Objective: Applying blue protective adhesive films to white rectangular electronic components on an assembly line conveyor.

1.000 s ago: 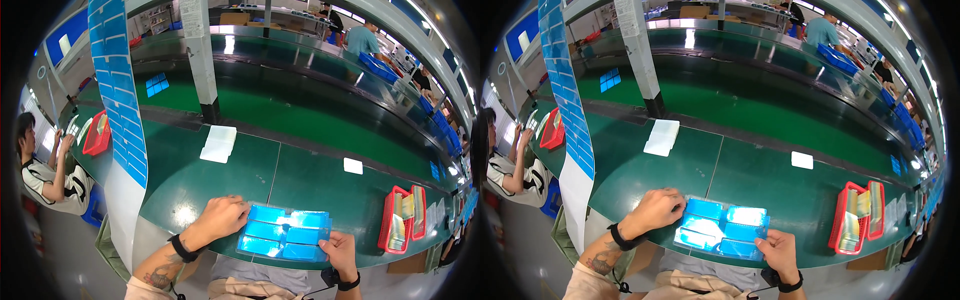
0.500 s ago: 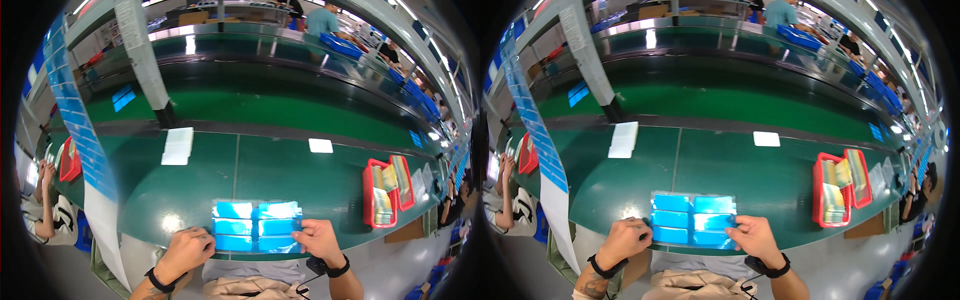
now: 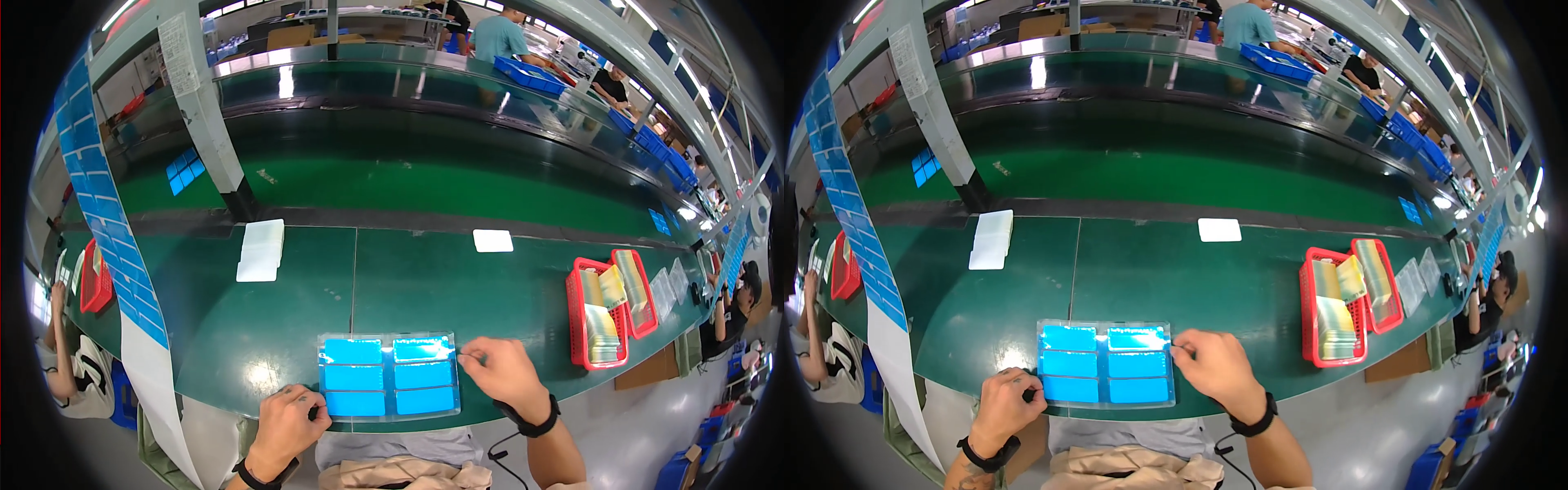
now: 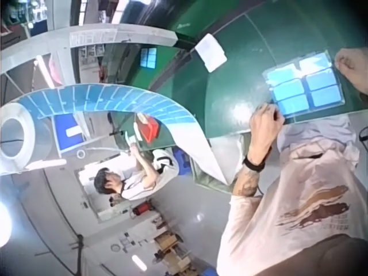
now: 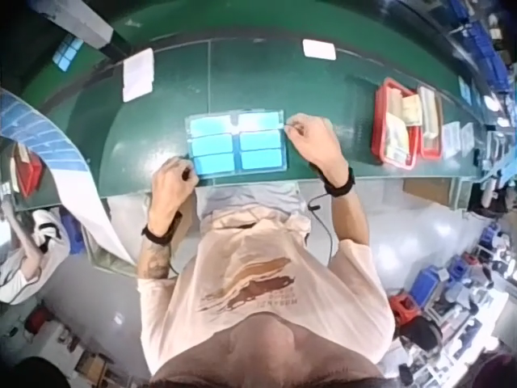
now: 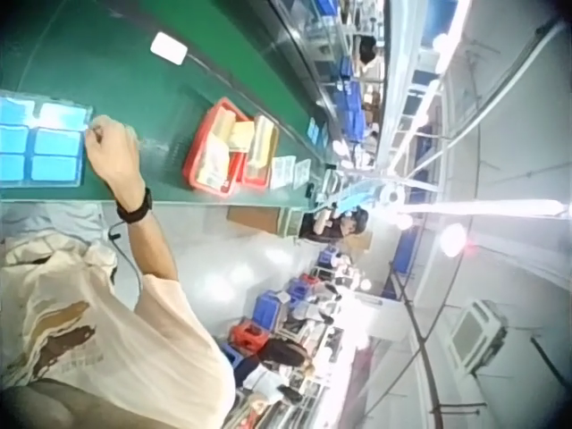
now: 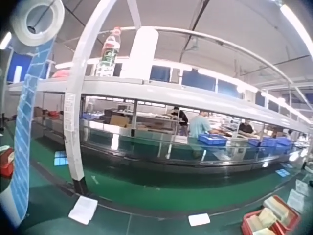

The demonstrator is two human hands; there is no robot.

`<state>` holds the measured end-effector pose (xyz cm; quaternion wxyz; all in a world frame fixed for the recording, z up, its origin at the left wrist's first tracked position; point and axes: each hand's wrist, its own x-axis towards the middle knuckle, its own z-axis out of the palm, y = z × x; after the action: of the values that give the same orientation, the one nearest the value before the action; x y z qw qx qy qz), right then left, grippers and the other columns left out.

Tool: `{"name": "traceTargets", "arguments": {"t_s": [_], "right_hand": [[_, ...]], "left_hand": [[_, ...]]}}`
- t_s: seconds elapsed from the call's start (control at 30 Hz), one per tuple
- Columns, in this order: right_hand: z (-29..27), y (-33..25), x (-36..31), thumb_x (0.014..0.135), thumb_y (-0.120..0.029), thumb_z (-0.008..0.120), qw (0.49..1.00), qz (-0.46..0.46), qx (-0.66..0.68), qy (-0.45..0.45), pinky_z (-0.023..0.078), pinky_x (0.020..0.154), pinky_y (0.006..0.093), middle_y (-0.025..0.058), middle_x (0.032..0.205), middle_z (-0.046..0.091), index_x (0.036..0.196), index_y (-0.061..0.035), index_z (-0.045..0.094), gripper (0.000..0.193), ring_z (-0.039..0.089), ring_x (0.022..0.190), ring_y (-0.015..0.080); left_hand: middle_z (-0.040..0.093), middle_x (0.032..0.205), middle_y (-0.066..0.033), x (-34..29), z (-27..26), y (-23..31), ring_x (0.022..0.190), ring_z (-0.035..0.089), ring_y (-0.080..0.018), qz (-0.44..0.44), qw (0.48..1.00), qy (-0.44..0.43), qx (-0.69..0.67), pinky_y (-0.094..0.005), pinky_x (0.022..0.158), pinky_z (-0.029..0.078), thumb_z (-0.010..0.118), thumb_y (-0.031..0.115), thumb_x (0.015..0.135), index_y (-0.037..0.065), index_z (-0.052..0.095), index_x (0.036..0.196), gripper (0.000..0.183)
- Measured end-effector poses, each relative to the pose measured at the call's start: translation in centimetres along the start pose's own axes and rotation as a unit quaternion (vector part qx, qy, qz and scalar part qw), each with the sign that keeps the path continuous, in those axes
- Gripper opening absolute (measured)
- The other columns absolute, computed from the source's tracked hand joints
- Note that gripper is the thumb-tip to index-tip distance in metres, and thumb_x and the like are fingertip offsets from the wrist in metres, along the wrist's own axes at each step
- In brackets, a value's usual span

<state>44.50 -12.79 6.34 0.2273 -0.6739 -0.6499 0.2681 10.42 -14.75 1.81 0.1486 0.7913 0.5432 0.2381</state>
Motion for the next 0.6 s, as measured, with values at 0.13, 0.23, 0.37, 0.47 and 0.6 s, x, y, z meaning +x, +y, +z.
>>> {"name": "traceTargets", "arguments": {"t_s": [0.13,0.23,0.37,0.47,0.6], "right_hand": [[2.1,-0.1,1.8,0.083,-0.014,0.065,0.985,-0.068,-0.147,0.059,0.054,0.066,0.0468,0.0155,0.076,0.07,0.081,-0.005,0.073,0.013,0.067,0.07,0.0394],[3.0,1.0,1.5,0.083,-0.014,0.066,0.984,-0.062,-0.154,0.066,0.054,0.065,0.0456,0.0152,0.074,0.07,0.081,-0.0051,0.074,0.012,0.067,0.068,0.0382],[2.0,1.6,0.3,0.082,-0.014,0.066,0.994,-0.037,-0.101,0.033,0.054,0.064,0.0435,0.0149,0.072,0.069,0.082,-0.0044,0.074,0.013,0.067,0.066,0.0368],[1.2,2.1,-1.4,0.082,-0.014,0.066,0.996,0.03,-0.078,-0.021,0.055,0.064,0.0443,0.015,0.077,0.07,0.082,-0.0069,0.074,0.011,0.069,0.071,0.037],[1.2,0.5,-4.1,0.08,-0.011,0.069,0.999,-0.036,0.022,-0.008,0.052,0.059,0.0372,0.012,0.07,0.067,0.081,-0.0047,0.073,0.007,0.066,0.063,0.0314]], "left_hand": [[0.064,0.072,-0.0055,0.1,0.0,0.3,0.074,0.067,-0.0265,-0.019,1.0,-0.014,-0.011,-0.0384,0.063,0.055,0.075,0.007,0.068,0.009,0.07,0.072,0.007],[0.067,0.073,-0.0086,-0.1,-0.1,0.5,0.069,0.067,-0.0288,-0.021,0.999,-0.015,-0.026,-0.038,0.064,0.055,0.074,0.004,0.068,0.005,0.07,0.073,0.006],[0.067,0.073,-0.0086,-0.5,0.2,0.0,0.069,0.067,-0.0285,-0.036,0.998,-0.005,-0.046,-0.0377,0.065,0.055,0.074,0.004,0.069,0.006,0.07,0.074,0.007],[0.067,0.072,-0.0085,-0.2,0.2,-0.1,0.069,0.067,-0.028,-0.025,0.999,-0.001,-0.042,-0.0374,0.065,0.055,0.074,0.004,0.068,0.006,0.071,0.074,0.007],[0.065,0.071,-0.0056,-0.4,0.6,-0.2,0.071,0.067,-0.0267,-0.042,0.998,0.001,-0.046,-0.0381,0.063,0.055,0.074,0.006,0.067,0.009,0.07,0.073,0.007]]}}
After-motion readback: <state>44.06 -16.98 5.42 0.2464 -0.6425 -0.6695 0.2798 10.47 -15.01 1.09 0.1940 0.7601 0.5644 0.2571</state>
